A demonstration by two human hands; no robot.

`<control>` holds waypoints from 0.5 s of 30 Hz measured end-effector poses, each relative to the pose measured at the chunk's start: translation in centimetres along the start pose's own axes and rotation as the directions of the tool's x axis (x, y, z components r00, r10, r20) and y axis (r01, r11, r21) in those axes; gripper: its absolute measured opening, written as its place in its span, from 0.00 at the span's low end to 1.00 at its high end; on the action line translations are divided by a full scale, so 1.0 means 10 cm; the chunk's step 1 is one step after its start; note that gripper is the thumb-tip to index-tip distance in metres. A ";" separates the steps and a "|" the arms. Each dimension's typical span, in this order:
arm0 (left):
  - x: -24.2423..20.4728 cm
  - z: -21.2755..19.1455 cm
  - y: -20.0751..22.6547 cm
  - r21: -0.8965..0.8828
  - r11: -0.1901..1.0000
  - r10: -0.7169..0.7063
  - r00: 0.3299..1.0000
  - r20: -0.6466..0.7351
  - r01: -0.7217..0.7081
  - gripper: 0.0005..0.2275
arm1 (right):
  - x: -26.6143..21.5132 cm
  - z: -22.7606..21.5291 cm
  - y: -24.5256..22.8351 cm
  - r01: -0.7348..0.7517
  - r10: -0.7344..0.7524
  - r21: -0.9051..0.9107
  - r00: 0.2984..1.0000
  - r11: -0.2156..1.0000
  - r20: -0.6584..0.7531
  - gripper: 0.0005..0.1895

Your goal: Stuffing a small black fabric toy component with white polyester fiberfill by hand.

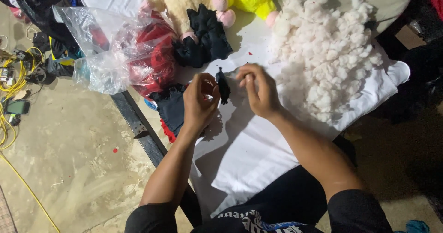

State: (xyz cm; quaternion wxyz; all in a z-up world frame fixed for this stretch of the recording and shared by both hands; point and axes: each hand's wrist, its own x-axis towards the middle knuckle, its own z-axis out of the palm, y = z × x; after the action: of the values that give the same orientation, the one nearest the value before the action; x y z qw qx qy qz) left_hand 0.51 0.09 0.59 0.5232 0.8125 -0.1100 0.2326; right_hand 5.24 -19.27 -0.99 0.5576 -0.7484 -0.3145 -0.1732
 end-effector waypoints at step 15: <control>0.05 -0.21 0.21 0.260 0.965 -0.102 0.971 0.217 0.043 0.11 | 0.04 -0.04 -0.01 -0.026 0.241 -0.534 0.910 0.845 0.337 0.14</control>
State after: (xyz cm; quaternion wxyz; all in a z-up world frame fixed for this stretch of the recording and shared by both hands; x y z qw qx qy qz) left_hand -0.51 1.13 3.27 0.4070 0.8975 -0.1086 0.1304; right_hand 5.55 -19.54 -0.56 0.2723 -0.9101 -0.3070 -0.0581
